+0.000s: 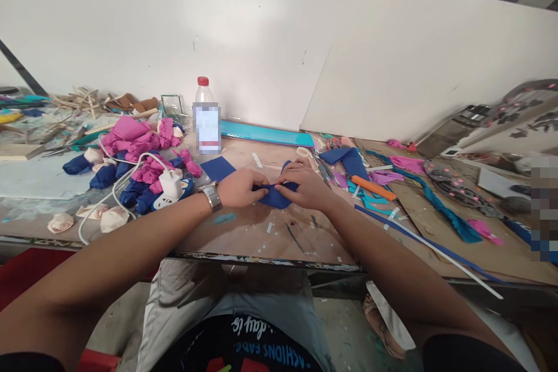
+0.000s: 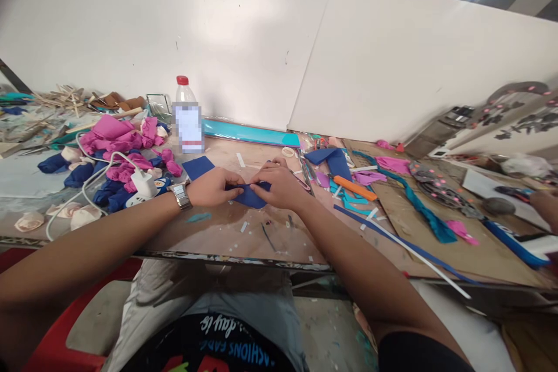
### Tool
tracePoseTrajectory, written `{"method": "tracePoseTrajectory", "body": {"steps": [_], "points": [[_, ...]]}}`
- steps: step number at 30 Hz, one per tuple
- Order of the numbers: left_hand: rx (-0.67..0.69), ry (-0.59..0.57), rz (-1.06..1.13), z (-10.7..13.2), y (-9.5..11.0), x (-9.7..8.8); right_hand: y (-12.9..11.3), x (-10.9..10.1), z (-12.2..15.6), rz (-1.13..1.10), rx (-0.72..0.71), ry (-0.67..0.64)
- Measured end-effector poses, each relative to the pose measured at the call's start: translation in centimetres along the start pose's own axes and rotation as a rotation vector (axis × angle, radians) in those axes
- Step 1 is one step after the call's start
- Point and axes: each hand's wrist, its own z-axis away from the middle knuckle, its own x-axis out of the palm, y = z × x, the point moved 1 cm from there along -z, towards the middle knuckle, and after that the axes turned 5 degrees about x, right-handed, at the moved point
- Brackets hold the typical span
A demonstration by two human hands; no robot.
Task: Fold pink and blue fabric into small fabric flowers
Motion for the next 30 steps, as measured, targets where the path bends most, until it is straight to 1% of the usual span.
{"method": "tracePoseTrajectory", "body": {"steps": [3, 8, 11, 15, 19, 22, 27, 30], "points": [[-0.015, 0.012, -0.020, -0.03, 0.06, -0.26, 0.18, -0.04, 0.02, -0.003, 0.006, 0.009], [-0.073, 0.067, -0.105, -0.07, -0.06, -0.65, 0.57, 0.10, 0.03, -0.002, 0.032, 0.017], [-0.075, 0.079, -0.113, -0.01, -0.04, -0.66, 0.64, 0.16, 0.02, -0.002, 0.040, 0.023], [-0.040, 0.027, -0.012, 0.04, 0.15, -0.39, 0.19, 0.12, -0.03, -0.012, 0.031, 0.005], [-0.004, -0.015, 0.007, -0.05, 0.05, -0.07, -0.31, 0.26, -0.02, -0.002, 0.005, 0.010], [-0.020, -0.022, 0.053, -0.12, -0.10, 0.04, -0.27, 0.52, 0.09, -0.010, -0.008, 0.025], [-0.054, -0.012, 0.181, -0.27, -0.16, 0.03, -0.12, 0.65, 0.21, 0.008, -0.031, 0.089], [-0.068, -0.014, 0.258, -0.34, -0.13, -0.02, -0.21, 0.56, 0.20, 0.016, -0.047, 0.086]]}}
